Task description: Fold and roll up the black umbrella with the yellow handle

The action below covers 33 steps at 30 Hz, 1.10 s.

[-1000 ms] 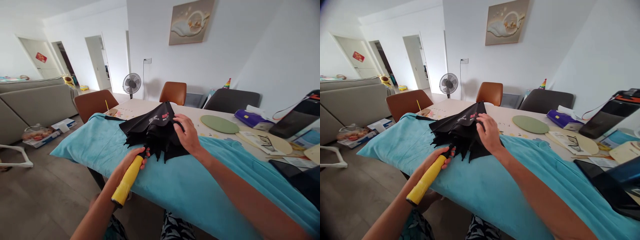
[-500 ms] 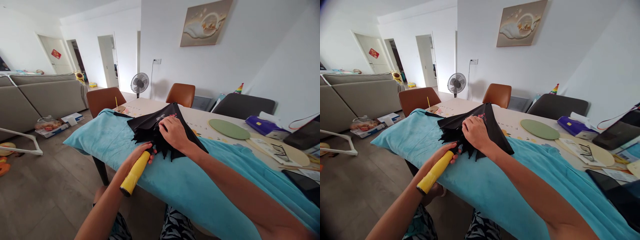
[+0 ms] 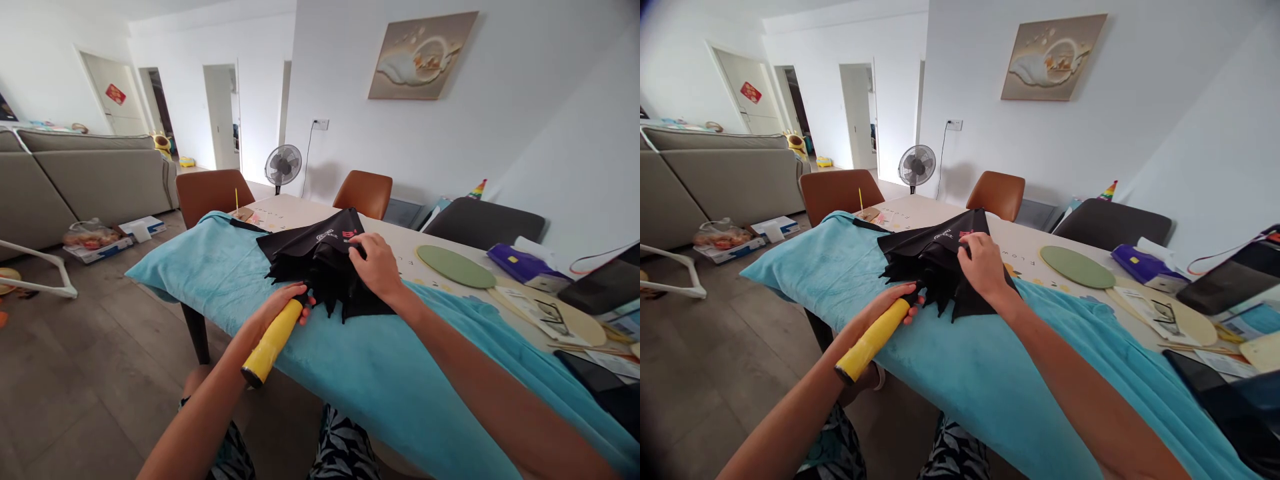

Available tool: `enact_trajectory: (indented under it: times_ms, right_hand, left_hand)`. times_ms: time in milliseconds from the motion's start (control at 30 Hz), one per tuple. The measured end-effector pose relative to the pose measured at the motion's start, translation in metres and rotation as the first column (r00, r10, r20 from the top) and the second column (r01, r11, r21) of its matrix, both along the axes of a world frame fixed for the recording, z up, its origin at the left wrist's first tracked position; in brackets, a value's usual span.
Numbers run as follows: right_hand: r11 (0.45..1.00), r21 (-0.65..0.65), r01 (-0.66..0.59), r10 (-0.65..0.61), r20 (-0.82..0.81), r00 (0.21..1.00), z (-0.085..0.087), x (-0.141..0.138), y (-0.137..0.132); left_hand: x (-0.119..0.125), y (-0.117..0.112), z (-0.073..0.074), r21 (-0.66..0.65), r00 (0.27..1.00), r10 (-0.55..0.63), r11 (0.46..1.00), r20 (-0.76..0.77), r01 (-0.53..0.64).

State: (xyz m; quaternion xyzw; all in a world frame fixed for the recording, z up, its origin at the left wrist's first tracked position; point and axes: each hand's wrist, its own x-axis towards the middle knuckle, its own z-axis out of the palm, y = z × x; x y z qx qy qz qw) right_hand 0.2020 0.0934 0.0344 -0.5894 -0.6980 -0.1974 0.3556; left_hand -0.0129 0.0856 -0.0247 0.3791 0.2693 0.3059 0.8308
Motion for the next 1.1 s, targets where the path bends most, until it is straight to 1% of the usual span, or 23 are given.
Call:
enact_trajectory:
  times_ms: [67,133,200,300,367,433,500,567,667,767,867,1000,1033,1100]
  right_hand:
    - [0.996,0.047,-0.079,0.074,0.084,0.994,-0.001,-0.014,-0.006]
    - [0.986,0.065,-0.153,0.140,0.169,0.976,-0.002,-0.030,-0.010]
    - [0.977,0.030,-0.209,0.197,0.235,0.952,-0.006,-0.044,-0.011]
    - [0.963,-0.093,-0.251,0.267,0.267,0.926,-0.019,-0.055,-0.011]
    - [0.960,-0.130,-0.250,0.275,0.252,0.928,-0.026,-0.057,-0.011]
    - [0.966,-0.109,-0.234,0.252,0.201,0.947,-0.029,-0.055,-0.011]
    - [0.976,-0.065,-0.210,0.217,0.123,0.968,-0.026,-0.054,-0.011]
    - [0.982,-0.044,-0.185,0.186,0.040,0.982,-0.019,-0.054,-0.011]
    - [0.980,-0.070,-0.188,0.187,-0.027,0.982,-0.009,-0.055,-0.008]
    - [0.962,-0.165,-0.219,0.229,0.047,0.972,-0.009,-0.056,-0.005]
    - [0.945,-0.259,-0.200,0.248,0.169,0.954,-0.018,-0.054,-0.004]
    - [0.920,-0.356,-0.165,0.284,0.312,0.907,-0.032,-0.052,-0.010]
    - [0.916,-0.371,-0.153,0.284,0.331,0.900,-0.034,-0.051,-0.011]
    - [0.913,-0.386,-0.133,0.278,0.349,0.895,-0.037,-0.050,-0.014]
  left_hand:
    - [0.000,0.000,0.000,-0.001,1.000,0.000,1.000,-0.003,0.000]
    - [0.001,0.000,0.001,-0.003,1.000,-0.004,1.000,-0.018,0.003]
    - [0.000,0.001,0.001,0.003,0.998,-0.025,1.000,-0.056,0.026]
    - [-0.001,0.004,-0.002,0.037,0.992,-0.064,0.997,-0.111,0.068]
    - [-0.002,0.006,-0.005,0.047,0.991,-0.076,0.996,-0.111,0.082]
    - [-0.002,0.007,-0.008,0.039,0.994,-0.073,0.996,-0.087,0.076]
    - [-0.002,0.007,-0.009,0.024,0.996,-0.067,0.997,-0.066,0.069]
    - [-0.002,0.005,-0.008,0.015,0.996,-0.061,0.998,-0.060,0.062]
    - [-0.003,0.004,-0.005,0.011,0.994,-0.076,0.997,-0.081,0.077]
    - [-0.003,0.004,-0.002,-0.005,0.993,-0.075,0.997,-0.088,0.075]
    - [-0.003,0.006,-0.004,-0.022,0.992,-0.091,0.996,-0.093,0.089]
    - [-0.001,0.010,-0.009,-0.026,0.986,-0.119,0.993,-0.118,0.117]
    - [-0.001,0.010,-0.010,-0.026,0.986,-0.114,0.993,-0.124,0.112]
    - [0.003,0.011,-0.010,-0.051,0.992,-0.058,0.997,-0.114,0.052]
